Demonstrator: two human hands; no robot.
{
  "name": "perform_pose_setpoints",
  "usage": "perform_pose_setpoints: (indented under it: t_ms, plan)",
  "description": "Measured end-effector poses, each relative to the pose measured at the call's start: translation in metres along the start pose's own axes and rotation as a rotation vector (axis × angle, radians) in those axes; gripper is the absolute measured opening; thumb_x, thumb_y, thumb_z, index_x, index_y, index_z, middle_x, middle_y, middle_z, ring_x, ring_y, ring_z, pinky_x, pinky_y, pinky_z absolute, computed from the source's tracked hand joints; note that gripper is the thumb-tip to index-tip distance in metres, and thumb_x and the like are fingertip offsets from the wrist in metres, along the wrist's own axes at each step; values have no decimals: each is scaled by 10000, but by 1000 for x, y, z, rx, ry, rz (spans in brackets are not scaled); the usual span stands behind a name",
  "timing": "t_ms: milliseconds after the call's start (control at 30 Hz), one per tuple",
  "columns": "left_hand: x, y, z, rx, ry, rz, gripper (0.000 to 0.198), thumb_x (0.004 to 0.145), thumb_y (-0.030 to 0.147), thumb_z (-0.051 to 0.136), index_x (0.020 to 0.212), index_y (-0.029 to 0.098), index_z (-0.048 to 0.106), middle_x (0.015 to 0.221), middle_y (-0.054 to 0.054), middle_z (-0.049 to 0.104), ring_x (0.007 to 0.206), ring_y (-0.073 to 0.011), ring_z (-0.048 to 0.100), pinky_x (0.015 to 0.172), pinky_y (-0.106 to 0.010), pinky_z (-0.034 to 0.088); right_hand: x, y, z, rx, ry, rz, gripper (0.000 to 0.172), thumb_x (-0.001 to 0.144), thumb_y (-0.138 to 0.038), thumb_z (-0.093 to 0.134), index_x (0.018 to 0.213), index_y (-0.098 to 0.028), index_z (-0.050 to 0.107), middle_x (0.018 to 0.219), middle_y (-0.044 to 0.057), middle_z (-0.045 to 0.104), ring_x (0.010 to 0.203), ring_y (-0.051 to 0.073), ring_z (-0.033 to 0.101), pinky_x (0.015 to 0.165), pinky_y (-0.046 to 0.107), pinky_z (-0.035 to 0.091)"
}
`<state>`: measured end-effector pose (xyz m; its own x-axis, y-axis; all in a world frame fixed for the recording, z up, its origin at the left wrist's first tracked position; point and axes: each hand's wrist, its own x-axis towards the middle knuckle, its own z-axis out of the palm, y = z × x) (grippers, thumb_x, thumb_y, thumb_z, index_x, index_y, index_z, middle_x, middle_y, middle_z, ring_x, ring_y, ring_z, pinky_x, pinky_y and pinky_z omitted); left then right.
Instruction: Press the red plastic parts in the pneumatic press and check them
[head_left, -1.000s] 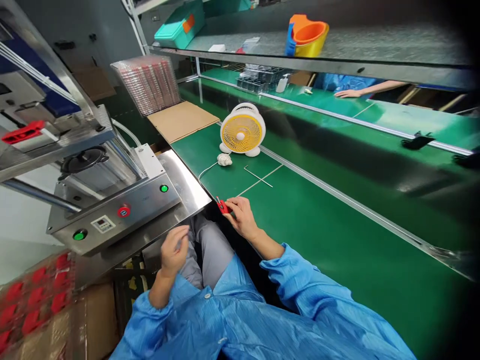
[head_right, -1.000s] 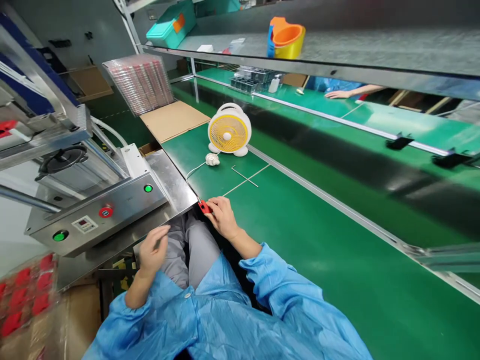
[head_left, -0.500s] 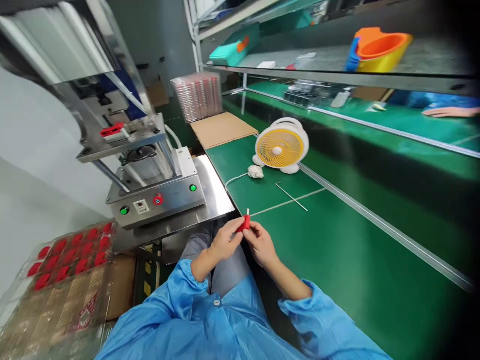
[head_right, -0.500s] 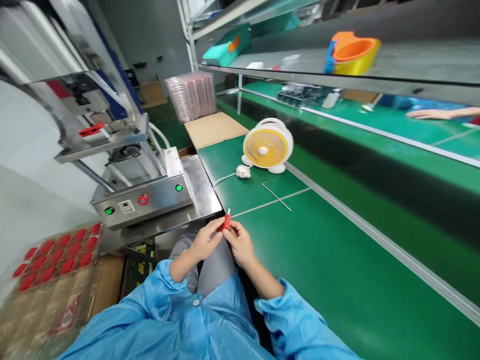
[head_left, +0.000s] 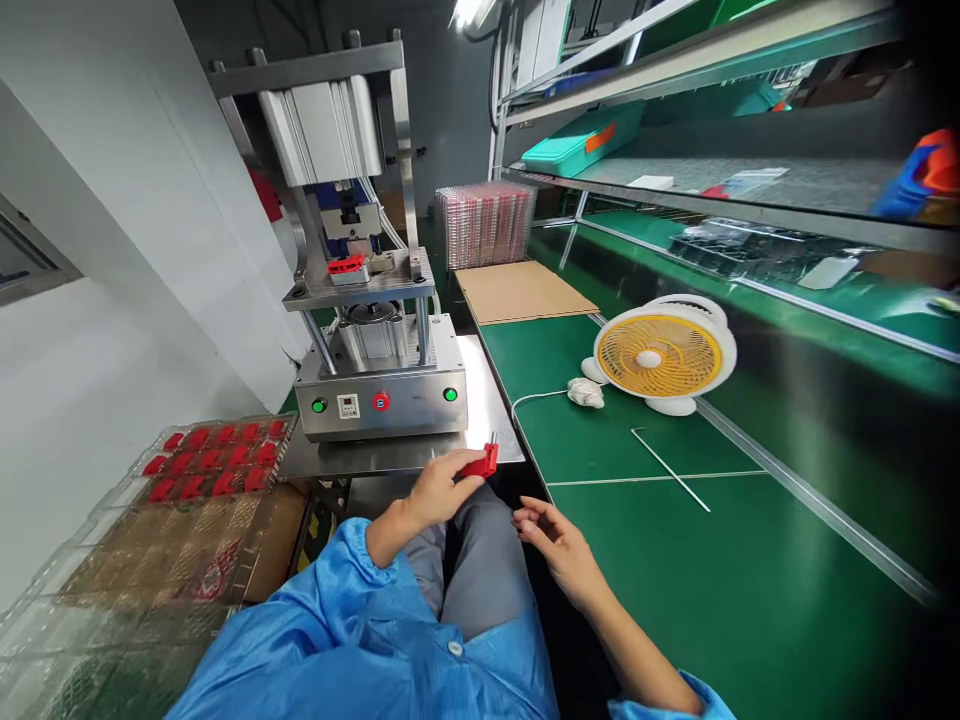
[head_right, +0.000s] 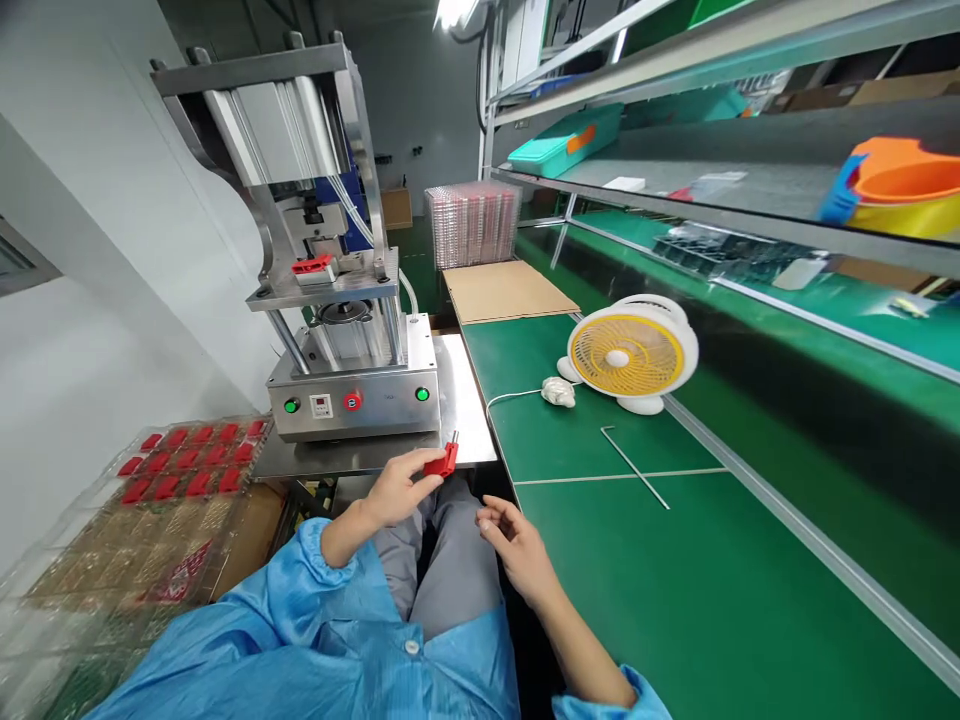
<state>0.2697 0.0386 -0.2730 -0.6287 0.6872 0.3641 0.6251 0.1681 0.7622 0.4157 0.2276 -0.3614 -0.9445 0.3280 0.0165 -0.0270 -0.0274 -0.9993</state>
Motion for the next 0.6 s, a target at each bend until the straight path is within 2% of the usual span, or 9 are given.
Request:
perform_pose_setpoints:
  t_ms: [100,200,300,467,600]
  plan:
    - [10,0,-9,49,17,34,334,859,251,626,1189,213,665,1195,-81,716,1102,-209,662,1001,-365,531,0,-4,1,-113,64,-22,597,797,-679,692,1114,-175,653,875,84,696,799,240,662,735,361,544]
    - [29,-2,6,80,-53,81,331,868,245,611,1195,223,660,1190,-72,715,1099,-205,654,1009,-368,521,-3,-9,-2,-289,166,-112,522,858,-651,612,1073,-179,669,815,68,685,737,225,640,716,351,519]
    - [54,-4,42,117,-191,116,336,869,232,604,1200,227,659,1198,-63,713,1105,-207,646,1012,-372,515,-5,-11,-5,-462,149,-209,392,916,-551,553,1030,-198,680,836,63,689,742,219,635,708,335,496]
    - [92,-9,111,299,-393,167,320,890,258,583,1196,203,659,1183,-78,715,1085,-228,641,979,-380,514,-4,-9,-5,-734,-139,-248,251,949,-379,481,949,-202,660,854,58,679,764,211,623,709,319,460]
    - [111,-18,141,476,-433,183,238,904,271,564,1085,173,684,1100,-99,725,1065,-236,640,967,-376,508,-5,-5,-6,-834,-231,-239,206,944,-321,474,978,-207,642,896,59,673,815,215,624,737,316,447]
